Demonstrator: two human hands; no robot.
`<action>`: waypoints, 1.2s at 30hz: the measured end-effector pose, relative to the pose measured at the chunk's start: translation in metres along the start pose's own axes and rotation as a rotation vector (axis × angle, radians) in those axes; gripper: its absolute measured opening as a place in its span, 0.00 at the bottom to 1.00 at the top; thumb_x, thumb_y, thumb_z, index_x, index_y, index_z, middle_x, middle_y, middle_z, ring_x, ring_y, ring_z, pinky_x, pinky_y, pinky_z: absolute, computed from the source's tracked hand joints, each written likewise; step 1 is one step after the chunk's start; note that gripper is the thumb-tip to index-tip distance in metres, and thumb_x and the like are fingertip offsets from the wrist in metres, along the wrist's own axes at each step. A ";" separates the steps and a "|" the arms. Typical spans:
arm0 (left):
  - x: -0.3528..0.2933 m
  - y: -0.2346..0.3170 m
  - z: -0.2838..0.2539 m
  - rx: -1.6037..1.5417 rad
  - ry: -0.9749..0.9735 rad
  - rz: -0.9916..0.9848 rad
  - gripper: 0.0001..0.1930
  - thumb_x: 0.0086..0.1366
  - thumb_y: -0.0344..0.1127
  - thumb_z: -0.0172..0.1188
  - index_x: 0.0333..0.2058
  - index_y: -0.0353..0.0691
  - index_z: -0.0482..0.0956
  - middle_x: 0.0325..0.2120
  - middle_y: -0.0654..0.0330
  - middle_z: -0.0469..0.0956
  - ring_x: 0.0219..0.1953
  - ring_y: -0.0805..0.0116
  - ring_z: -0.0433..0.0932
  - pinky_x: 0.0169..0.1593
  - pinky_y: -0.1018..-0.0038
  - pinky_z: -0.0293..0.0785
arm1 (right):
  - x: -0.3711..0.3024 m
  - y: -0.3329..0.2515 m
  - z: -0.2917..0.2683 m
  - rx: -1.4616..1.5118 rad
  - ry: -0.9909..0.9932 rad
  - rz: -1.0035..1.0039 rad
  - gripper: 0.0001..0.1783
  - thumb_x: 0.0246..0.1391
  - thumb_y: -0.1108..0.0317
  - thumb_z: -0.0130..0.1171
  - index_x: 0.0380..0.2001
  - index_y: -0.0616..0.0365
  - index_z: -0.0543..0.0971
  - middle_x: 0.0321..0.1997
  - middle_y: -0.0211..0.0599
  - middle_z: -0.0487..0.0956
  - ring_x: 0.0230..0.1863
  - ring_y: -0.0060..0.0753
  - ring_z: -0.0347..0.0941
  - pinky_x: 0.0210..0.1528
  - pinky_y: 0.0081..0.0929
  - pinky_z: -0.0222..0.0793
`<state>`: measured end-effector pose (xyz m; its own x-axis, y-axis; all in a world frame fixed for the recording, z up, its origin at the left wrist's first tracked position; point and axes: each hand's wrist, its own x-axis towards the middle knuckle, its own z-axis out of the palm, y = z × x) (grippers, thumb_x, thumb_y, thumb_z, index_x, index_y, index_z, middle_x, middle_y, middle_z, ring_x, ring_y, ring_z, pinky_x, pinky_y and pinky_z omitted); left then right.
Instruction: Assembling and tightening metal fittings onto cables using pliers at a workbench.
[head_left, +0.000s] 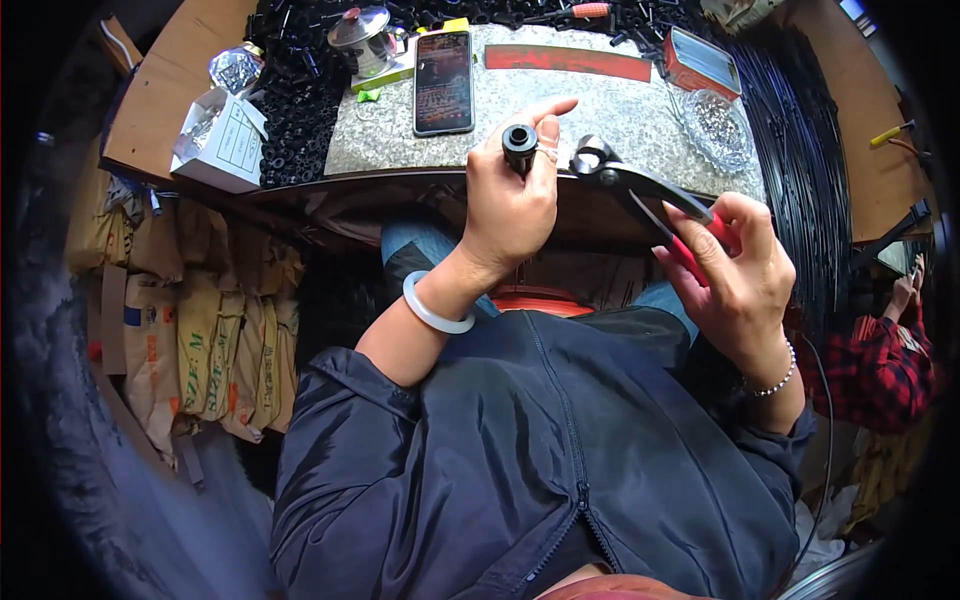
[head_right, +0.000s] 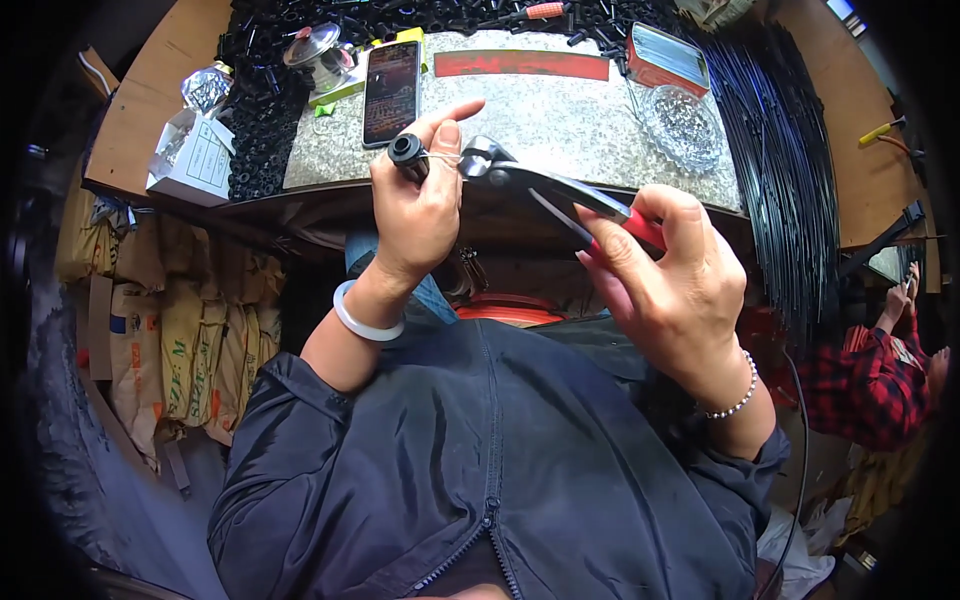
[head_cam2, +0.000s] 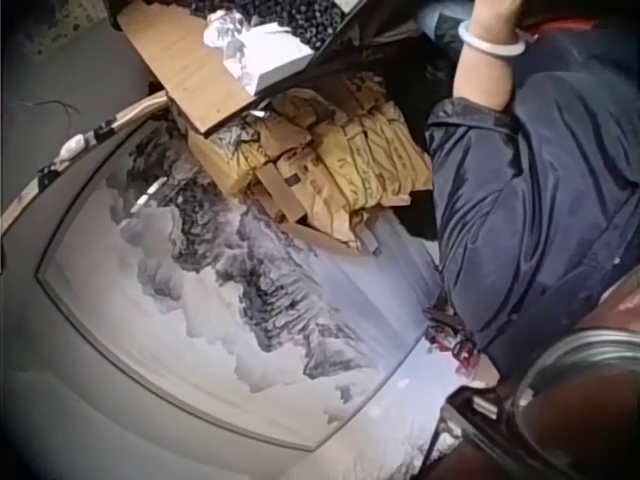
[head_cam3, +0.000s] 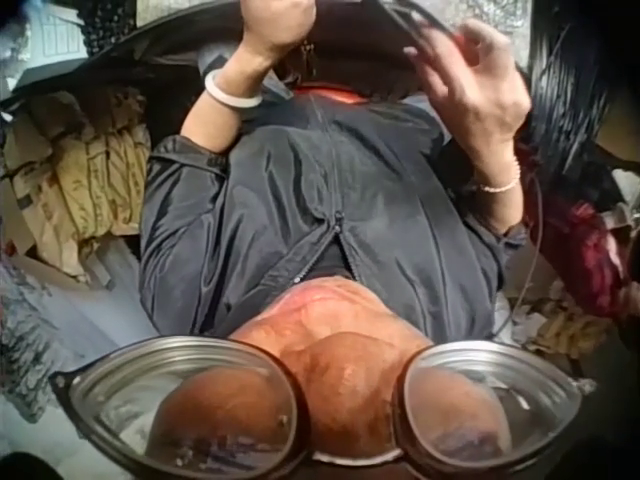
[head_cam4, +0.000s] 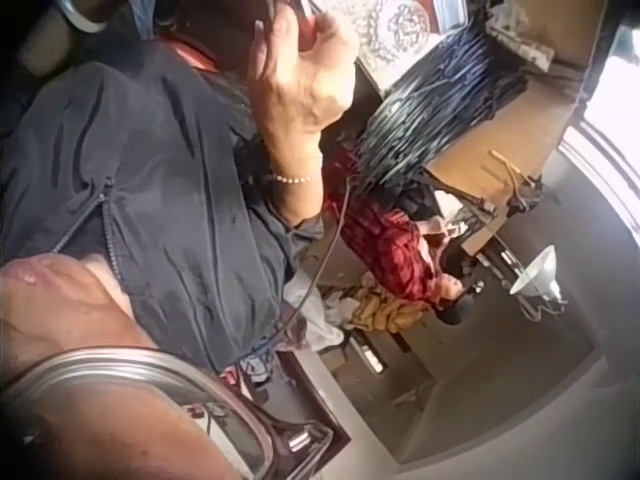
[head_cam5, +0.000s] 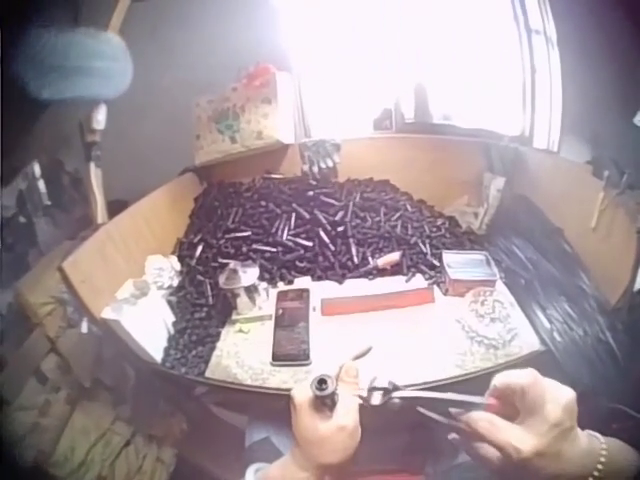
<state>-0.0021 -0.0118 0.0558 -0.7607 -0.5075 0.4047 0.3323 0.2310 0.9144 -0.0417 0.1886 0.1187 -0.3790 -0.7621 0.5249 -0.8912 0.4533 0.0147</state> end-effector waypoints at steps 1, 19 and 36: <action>0.000 0.001 -0.001 0.003 0.000 0.000 0.14 0.67 0.34 0.46 0.42 0.33 0.76 0.13 0.76 0.61 0.15 0.90 0.54 0.18 0.86 0.46 | 0.001 0.000 -0.001 -0.038 0.013 -0.046 0.18 0.33 0.66 0.66 0.35 0.49 0.80 0.33 0.32 0.67 0.27 0.26 0.68 0.25 0.23 0.65; -0.006 0.017 0.001 -0.018 -0.070 -0.022 0.14 0.66 0.35 0.46 0.40 0.31 0.77 0.12 0.76 0.59 0.17 0.87 0.54 0.19 0.82 0.46 | -0.008 0.017 0.004 1.145 -0.590 0.232 0.11 0.45 0.73 0.59 0.26 0.62 0.67 0.28 0.50 0.74 0.23 0.42 0.74 0.23 0.30 0.71; -0.005 0.017 0.004 -0.061 -0.129 0.014 0.16 0.67 0.37 0.46 0.42 0.31 0.76 0.12 0.77 0.59 0.16 0.89 0.52 0.19 0.84 0.45 | -0.016 0.014 0.013 1.571 -1.005 0.568 0.25 0.38 0.77 0.63 0.43 0.66 0.67 0.23 0.36 0.74 0.19 0.27 0.70 0.22 0.21 0.68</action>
<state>0.0052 -0.0026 0.0697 -0.8201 -0.3925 0.4165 0.3736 0.1840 0.9091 -0.0511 0.2013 0.0988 -0.1306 -0.9016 -0.4125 0.1880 0.3860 -0.9032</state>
